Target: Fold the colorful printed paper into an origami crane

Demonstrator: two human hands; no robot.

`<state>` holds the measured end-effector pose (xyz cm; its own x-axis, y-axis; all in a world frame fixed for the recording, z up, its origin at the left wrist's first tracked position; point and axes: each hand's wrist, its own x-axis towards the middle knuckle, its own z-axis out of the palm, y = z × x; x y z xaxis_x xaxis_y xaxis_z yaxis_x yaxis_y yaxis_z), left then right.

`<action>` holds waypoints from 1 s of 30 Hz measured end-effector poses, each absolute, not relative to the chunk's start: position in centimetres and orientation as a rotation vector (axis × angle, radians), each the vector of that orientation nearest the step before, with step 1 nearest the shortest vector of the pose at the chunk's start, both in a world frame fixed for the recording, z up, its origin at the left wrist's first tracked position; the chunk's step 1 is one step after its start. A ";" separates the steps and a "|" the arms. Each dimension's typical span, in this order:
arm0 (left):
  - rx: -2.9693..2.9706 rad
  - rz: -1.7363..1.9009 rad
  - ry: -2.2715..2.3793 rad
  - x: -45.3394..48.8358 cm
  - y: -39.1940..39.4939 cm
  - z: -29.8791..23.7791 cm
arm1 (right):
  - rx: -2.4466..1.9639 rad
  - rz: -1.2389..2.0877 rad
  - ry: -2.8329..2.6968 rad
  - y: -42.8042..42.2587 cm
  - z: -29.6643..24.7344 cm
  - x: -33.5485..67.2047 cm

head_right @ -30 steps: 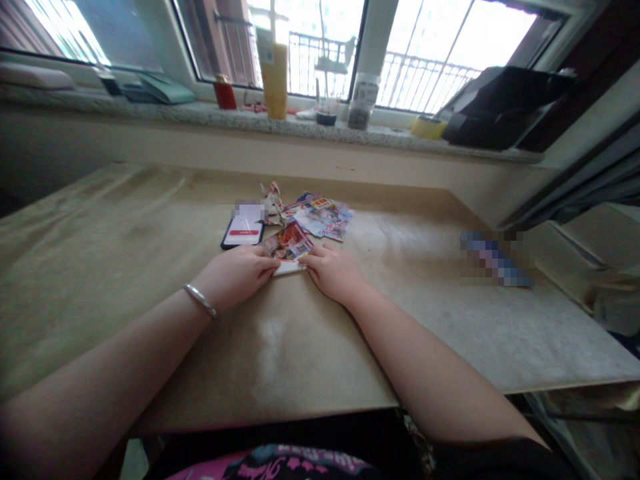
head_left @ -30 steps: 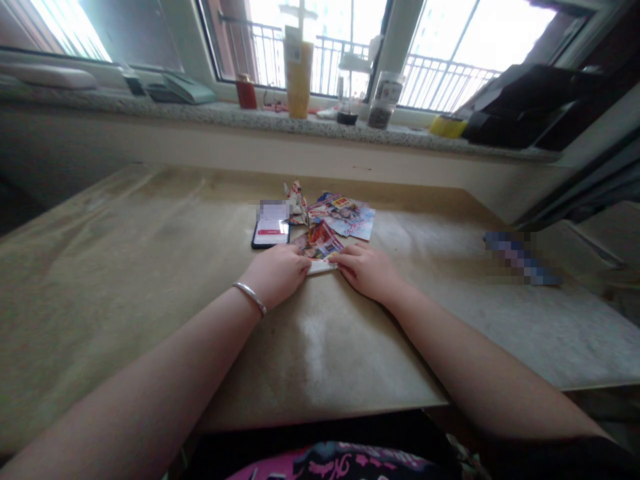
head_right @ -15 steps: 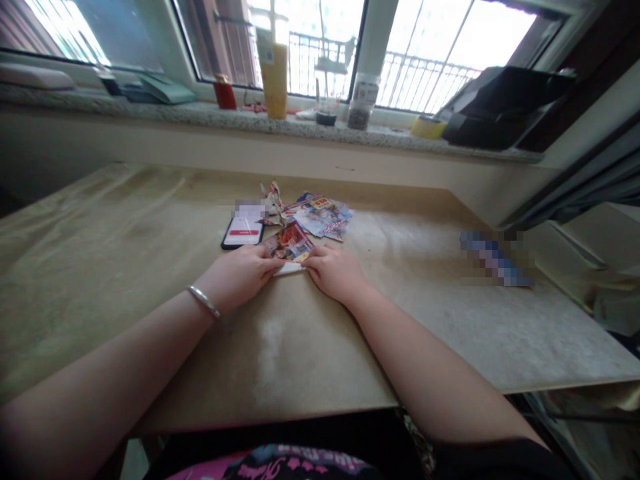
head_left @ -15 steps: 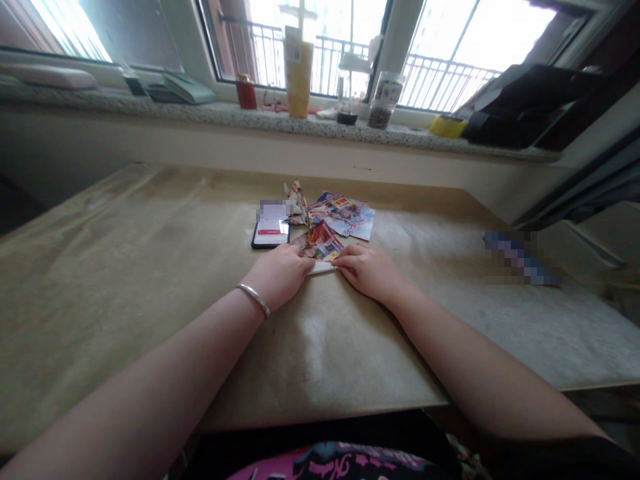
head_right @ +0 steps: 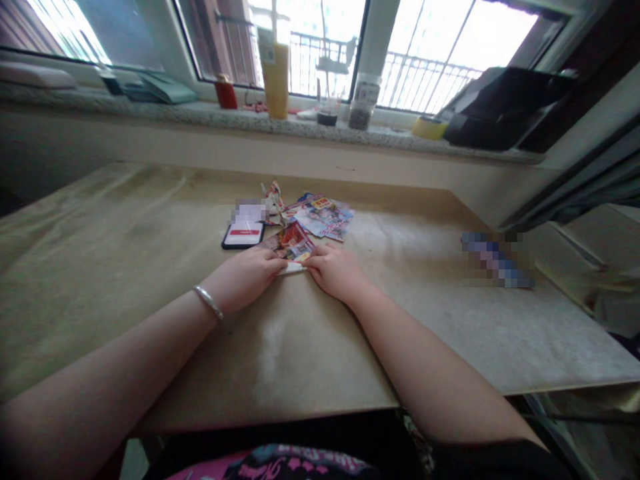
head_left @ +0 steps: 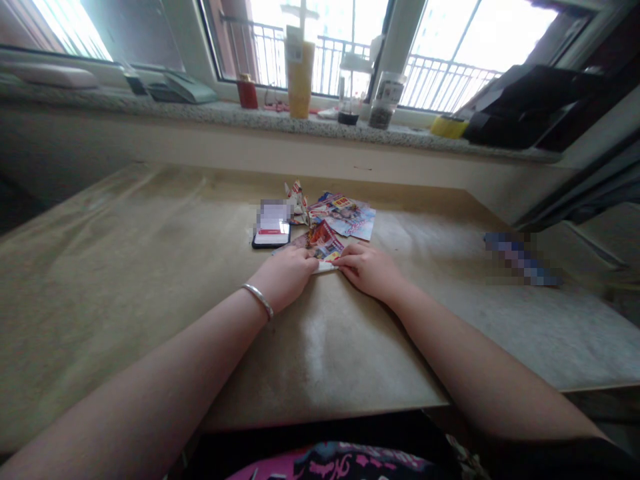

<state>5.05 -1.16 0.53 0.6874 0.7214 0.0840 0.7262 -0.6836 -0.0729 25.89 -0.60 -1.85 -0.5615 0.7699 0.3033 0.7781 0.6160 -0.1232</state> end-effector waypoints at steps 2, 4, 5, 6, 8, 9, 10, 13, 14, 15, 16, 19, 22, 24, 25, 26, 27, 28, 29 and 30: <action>-2.806 -0.105 -1.172 5.0 -1.2 0.5 | -1.244 -0.042 -2.521 -0.6 -1.9 25.9; -2.784 -0.124 -1.183 5.0 -1.3 0.4 | -1.241 -0.046 -2.523 -0.6 -1.9 25.9; -2.774 -0.122 -1.178 4.9 -1.4 0.4 | -1.241 -0.047 -2.525 -0.6 -1.9 26.0; -2.769 -0.115 -1.160 4.9 -1.4 0.4 | -1.242 -0.048 -2.525 -0.6 -1.9 26.0; -2.764 -0.094 -1.116 4.9 -1.5 0.4 | -1.246 -0.046 -2.524 -0.6 -1.9 26.0; -2.765 -0.084 -1.100 4.9 -1.6 0.4 | -1.249 -0.046 -2.523 -0.6 -1.9 26.0; -2.766 -0.077 -1.093 4.9 -1.7 0.5 | -1.251 -0.045 -2.521 -0.6 -1.8 26.0; -2.775 -0.094 -1.109 4.9 -1.8 0.4 | -1.257 -0.046 -2.520 -0.7 -1.8 26.0; -2.777 -0.108 -1.112 4.8 -1.8 0.4 | -1.254 -0.048 -2.521 -0.7 -1.8 26.0; -2.779 -0.120 -1.116 4.8 -1.8 0.3 | -1.250 -0.049 -2.522 -0.7 -1.8 26.0; -2.780 -0.129 -1.121 4.8 -1.8 0.2 | -1.246 -0.051 -2.524 -0.7 -1.8 26.0; -2.783 -0.135 -1.126 4.7 -1.7 0.1 | -1.238 -0.054 -2.526 -0.6 -1.9 26.0; -2.781 -0.134 -1.126 4.8 -1.7 0.0 | -1.233 -0.058 -2.527 -0.6 -2.0 26.0; -2.802 -0.142 -1.089 4.9 -1.7 0.0 | -1.231 -0.066 -2.530 -0.6 -2.1 26.0; -2.819 -0.149 -1.059 5.0 -1.7 0.0 | -1.232 -0.070 -2.532 -0.6 -2.0 26.0; -2.835 -0.155 -1.030 5.1 -1.7 0.0 | -1.235 -0.074 -2.533 -0.6 -2.0 26.0; -2.847 -0.159 -1.012 5.2 -1.6 0.0 | -1.238 -0.075 -2.535 -0.6 -2.0 26.0; -2.855 -0.161 -1.008 5.2 -1.6 0.0 | -1.240 -0.074 -2.536 -0.7 -1.9 26.0; -2.862 -0.164 -1.012 5.3 -1.6 -0.1 | -1.242 -0.071 -2.538 -0.7 -1.9 26.0; -2.870 -0.172 -1.020 5.2 -1.6 -0.1 | -1.246 -0.068 -2.539 -0.7 -1.8 26.0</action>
